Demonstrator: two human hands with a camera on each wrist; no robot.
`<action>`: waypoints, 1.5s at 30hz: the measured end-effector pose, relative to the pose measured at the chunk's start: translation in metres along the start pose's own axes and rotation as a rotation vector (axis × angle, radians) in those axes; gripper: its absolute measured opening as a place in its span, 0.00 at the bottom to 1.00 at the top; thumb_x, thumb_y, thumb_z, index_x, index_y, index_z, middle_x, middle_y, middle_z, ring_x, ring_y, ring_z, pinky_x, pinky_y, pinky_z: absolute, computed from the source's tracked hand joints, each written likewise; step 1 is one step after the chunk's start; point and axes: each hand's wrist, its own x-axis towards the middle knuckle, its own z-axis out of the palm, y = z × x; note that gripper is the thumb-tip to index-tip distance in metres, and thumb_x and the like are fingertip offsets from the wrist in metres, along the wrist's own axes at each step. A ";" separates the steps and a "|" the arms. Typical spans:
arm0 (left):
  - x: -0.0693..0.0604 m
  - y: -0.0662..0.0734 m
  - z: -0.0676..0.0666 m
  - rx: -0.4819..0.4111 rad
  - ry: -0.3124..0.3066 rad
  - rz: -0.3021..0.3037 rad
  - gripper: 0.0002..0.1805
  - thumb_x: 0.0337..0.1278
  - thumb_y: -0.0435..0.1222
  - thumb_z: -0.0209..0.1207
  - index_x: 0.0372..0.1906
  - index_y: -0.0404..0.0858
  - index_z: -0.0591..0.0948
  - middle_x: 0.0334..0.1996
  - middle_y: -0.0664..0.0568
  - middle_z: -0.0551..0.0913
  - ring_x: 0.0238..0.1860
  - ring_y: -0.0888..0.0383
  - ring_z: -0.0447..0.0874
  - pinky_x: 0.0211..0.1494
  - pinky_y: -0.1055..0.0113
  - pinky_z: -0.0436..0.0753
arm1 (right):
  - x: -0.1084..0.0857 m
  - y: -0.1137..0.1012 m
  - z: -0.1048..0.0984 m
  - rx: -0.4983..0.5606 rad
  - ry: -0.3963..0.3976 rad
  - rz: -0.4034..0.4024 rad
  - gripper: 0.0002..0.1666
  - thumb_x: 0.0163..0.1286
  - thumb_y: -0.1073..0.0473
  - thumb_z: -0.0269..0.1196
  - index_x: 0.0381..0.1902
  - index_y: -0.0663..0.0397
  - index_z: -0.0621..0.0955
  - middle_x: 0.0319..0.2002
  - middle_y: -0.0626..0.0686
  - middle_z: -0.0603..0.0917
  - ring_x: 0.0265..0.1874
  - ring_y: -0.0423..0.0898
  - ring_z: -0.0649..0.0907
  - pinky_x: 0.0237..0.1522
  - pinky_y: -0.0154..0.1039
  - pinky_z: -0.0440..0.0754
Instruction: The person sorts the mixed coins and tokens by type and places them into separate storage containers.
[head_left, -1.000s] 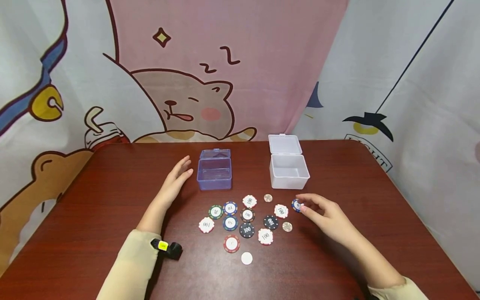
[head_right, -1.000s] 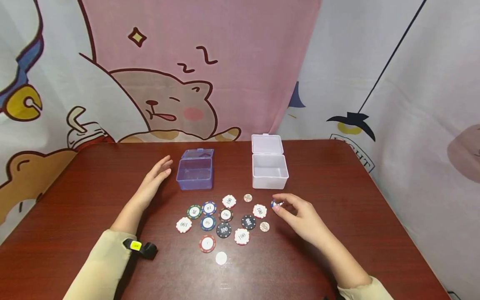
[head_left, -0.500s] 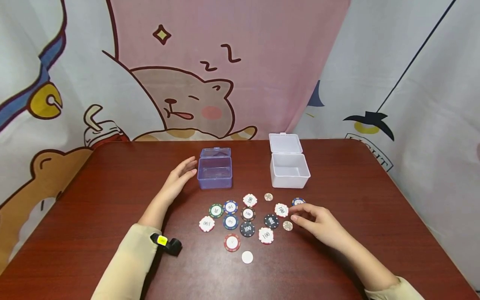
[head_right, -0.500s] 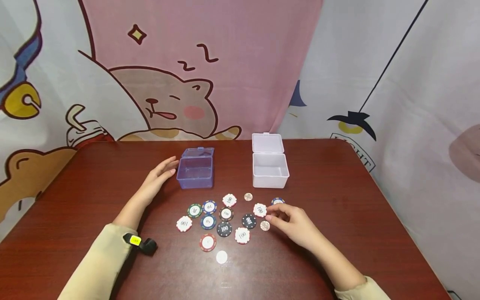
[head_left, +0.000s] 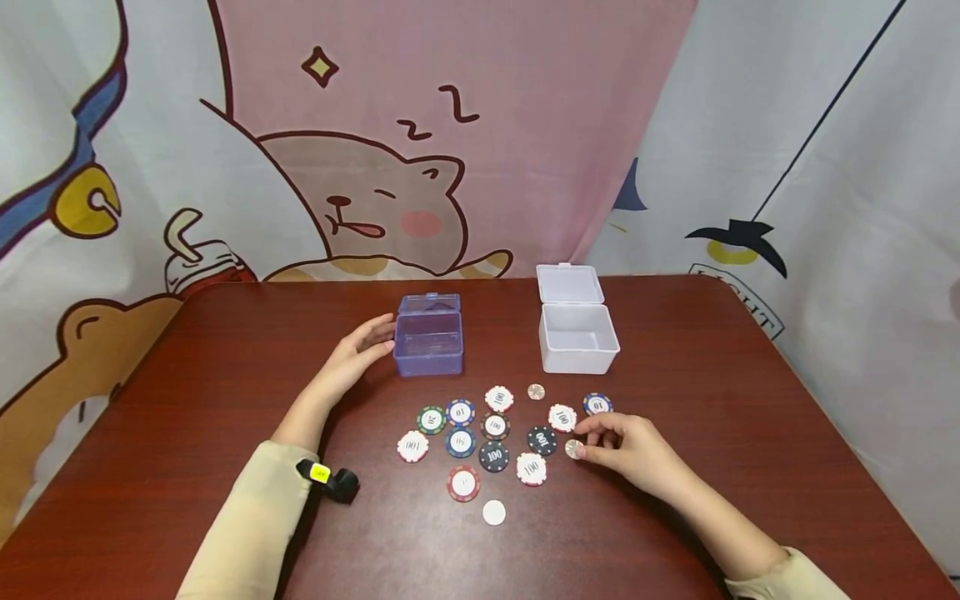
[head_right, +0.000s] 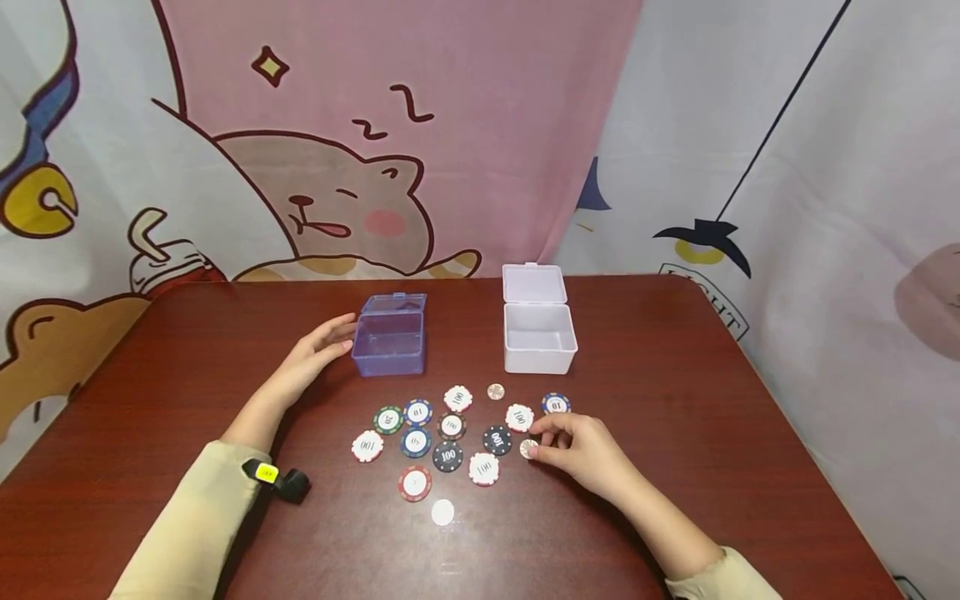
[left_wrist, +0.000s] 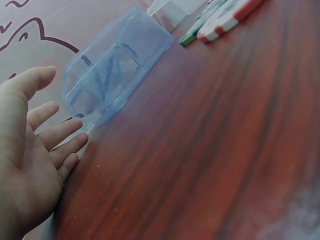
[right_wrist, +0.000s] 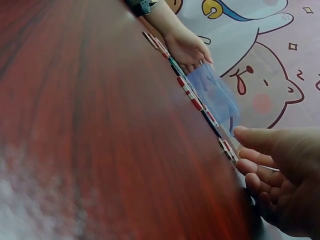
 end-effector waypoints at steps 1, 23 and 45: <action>0.001 0.000 0.000 -0.003 -0.005 0.000 0.30 0.66 0.34 0.55 0.70 0.33 0.62 0.64 0.35 0.69 0.65 0.45 0.65 0.66 0.50 0.61 | 0.000 0.000 0.000 -0.006 0.001 0.003 0.11 0.54 0.56 0.74 0.35 0.50 0.85 0.24 0.41 0.77 0.21 0.38 0.74 0.23 0.33 0.72; 0.001 -0.001 -0.001 0.004 -0.039 0.012 0.30 0.65 0.32 0.56 0.70 0.33 0.63 0.63 0.35 0.69 0.65 0.44 0.65 0.65 0.50 0.62 | 0.004 -0.001 0.002 -0.075 -0.031 0.011 0.08 0.53 0.56 0.74 0.30 0.43 0.84 0.19 0.39 0.72 0.17 0.35 0.69 0.20 0.33 0.67; -0.001 0.000 -0.001 0.014 -0.034 0.017 0.28 0.65 0.32 0.57 0.69 0.35 0.66 0.63 0.37 0.71 0.65 0.46 0.66 0.64 0.48 0.62 | 0.005 -0.005 0.001 -0.070 -0.041 0.046 0.09 0.55 0.57 0.73 0.26 0.44 0.80 0.17 0.40 0.70 0.15 0.34 0.67 0.20 0.33 0.66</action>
